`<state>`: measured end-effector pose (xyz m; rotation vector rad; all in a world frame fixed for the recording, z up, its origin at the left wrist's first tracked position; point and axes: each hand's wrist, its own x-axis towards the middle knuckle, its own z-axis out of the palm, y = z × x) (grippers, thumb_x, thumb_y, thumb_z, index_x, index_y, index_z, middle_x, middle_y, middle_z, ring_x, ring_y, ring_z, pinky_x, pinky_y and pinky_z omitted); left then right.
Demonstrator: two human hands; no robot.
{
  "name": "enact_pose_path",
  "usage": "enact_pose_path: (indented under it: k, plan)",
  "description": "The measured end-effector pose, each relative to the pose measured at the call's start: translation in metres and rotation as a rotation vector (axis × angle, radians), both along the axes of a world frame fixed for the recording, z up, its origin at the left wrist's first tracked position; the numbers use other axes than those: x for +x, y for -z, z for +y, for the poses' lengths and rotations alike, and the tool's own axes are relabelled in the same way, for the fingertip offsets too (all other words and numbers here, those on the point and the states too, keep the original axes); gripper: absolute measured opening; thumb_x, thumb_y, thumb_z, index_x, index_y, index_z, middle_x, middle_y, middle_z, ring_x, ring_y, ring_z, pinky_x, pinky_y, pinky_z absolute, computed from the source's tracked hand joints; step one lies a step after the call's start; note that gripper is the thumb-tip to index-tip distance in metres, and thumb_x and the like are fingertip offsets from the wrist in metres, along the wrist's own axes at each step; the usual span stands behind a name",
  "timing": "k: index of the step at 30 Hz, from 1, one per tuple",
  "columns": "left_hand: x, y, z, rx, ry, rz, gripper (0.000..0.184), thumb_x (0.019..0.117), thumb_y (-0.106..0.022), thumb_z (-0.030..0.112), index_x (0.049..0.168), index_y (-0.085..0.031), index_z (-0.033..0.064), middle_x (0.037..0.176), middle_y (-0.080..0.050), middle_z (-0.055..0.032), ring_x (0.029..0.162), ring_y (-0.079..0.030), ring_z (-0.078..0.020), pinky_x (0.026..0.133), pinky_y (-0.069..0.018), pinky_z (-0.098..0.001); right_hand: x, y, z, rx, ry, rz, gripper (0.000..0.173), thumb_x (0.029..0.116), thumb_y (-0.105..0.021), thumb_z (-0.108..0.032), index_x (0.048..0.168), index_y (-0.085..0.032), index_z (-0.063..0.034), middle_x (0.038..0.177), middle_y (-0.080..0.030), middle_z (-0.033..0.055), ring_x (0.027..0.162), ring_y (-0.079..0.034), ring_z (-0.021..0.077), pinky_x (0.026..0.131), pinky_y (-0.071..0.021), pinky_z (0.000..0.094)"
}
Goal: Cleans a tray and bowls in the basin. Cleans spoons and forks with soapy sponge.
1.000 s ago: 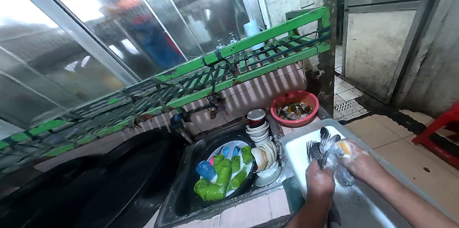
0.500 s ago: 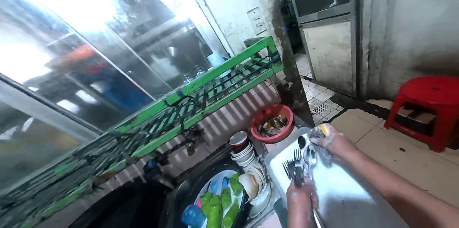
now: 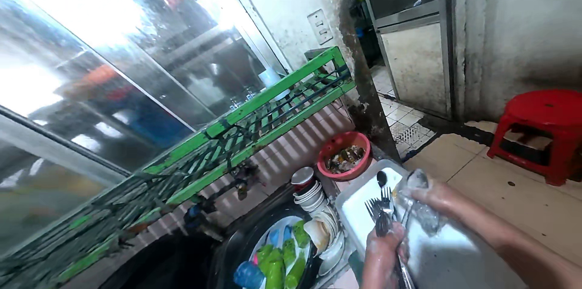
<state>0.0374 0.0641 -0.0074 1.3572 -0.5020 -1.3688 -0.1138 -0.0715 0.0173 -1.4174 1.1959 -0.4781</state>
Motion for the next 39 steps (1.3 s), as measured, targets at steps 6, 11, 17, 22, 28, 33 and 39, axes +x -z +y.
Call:
enact_pose_path:
  k: [6, 11, 17, 22, 28, 33, 39]
  plan:
    - [-0.007, -0.002, -0.006, -0.016, -0.03, 0.054, 0.007, 0.1041, -0.056, 0.007, 0.105, -0.055, -0.0001, 0.064, -0.053, -0.0028, 0.049, -0.052, -0.0089, 0.048, -0.0491, -0.0219, 0.005, -0.011, -0.007, 0.031, 0.152, -0.082, 0.059, 0.0973, -0.071, -0.033, 0.143, -0.049, -0.0024, 0.125, -0.064, 0.024, 0.114, -0.064, 0.034, 0.101, -0.0498, 0.0526]
    - [-0.011, -0.006, -0.02, -0.042, -0.212, 0.046, 0.013, 0.1046, -0.056, 0.008, 0.11, -0.054, -0.0036, 0.064, -0.055, -0.0071, 0.047, -0.053, -0.0114, 0.046, -0.0497, -0.0243, 0.032, 0.005, 0.028, -0.119, -0.021, 0.015, 0.072, 0.0961, -0.07, -0.039, 0.148, -0.041, 0.0015, 0.136, -0.057, 0.0258, 0.125, -0.058, 0.036, 0.108, -0.0458, 0.0528]
    - [0.021, 0.006, -0.016, -0.114, -0.135, 0.125, 0.028, 0.1098, -0.044, 0.013, 0.102, -0.065, -0.0039, 0.09, -0.073, -0.013, 0.072, -0.07, -0.017, 0.063, -0.0587, -0.028, 0.005, -0.017, 0.0, -0.101, -0.412, 0.312, 0.061, 0.0995, -0.067, -0.039, 0.143, -0.05, 0.0016, 0.134, -0.057, 0.0293, 0.126, -0.056, 0.0413, 0.109, -0.0412, 0.0584]
    - [0.028, -0.001, -0.017, -0.075, 0.13, 0.095, 0.017, 0.0964, -0.063, 0.007, 0.111, -0.065, -0.0016, 0.102, -0.074, -0.012, 0.093, -0.071, -0.0195, 0.085, -0.0595, -0.0374, 0.023, -0.003, 0.02, -0.045, -0.962, 0.397, 0.057, 0.0975, -0.07, -0.028, 0.138, -0.052, 0.0073, 0.131, -0.057, 0.0319, 0.124, -0.055, 0.0443, 0.104, -0.0405, 0.0639]
    - [0.037, 0.004, -0.035, -0.088, 0.095, 0.169, 0.01, 0.0999, -0.058, 0.004, 0.106, -0.061, -0.0037, 0.08, -0.069, -0.0107, 0.072, -0.07, -0.0195, 0.073, -0.0612, -0.0353, 0.039, 0.023, 0.041, -0.078, -1.049, 0.43, 0.047, 0.098, -0.07, -0.03, 0.124, -0.061, 0.0077, 0.116, -0.064, 0.0301, 0.109, -0.063, 0.0427, 0.096, -0.0461, 0.0621]
    - [0.059, -0.011, -0.046, -0.062, -0.149, 0.211, 0.017, 0.1059, -0.052, 0.009, 0.116, -0.06, -0.002, 0.069, -0.056, -0.0047, 0.053, -0.057, -0.0153, 0.059, -0.0594, -0.0344, 0.014, 0.06, 0.043, -0.136, -0.928, 0.501, 0.065, 0.0876, -0.081, -0.023, 0.141, -0.052, -0.0019, 0.138, -0.055, 0.0272, 0.126, -0.056, 0.0433, 0.103, -0.0449, 0.0606]
    - [0.038, -0.008, -0.039, 0.08, 0.007, 0.107, 0.021, 0.1084, -0.046, 0.014, 0.11, -0.061, -0.0002, 0.082, -0.062, -0.0067, 0.057, -0.057, -0.0127, 0.051, -0.0526, -0.0257, -0.006, 0.003, 0.012, 0.006, -0.18, -0.077, 0.054, 0.0862, -0.08, -0.014, 0.135, -0.058, -0.0088, 0.123, -0.065, 0.0154, 0.109, -0.066, 0.0253, 0.094, -0.0558, 0.0443]
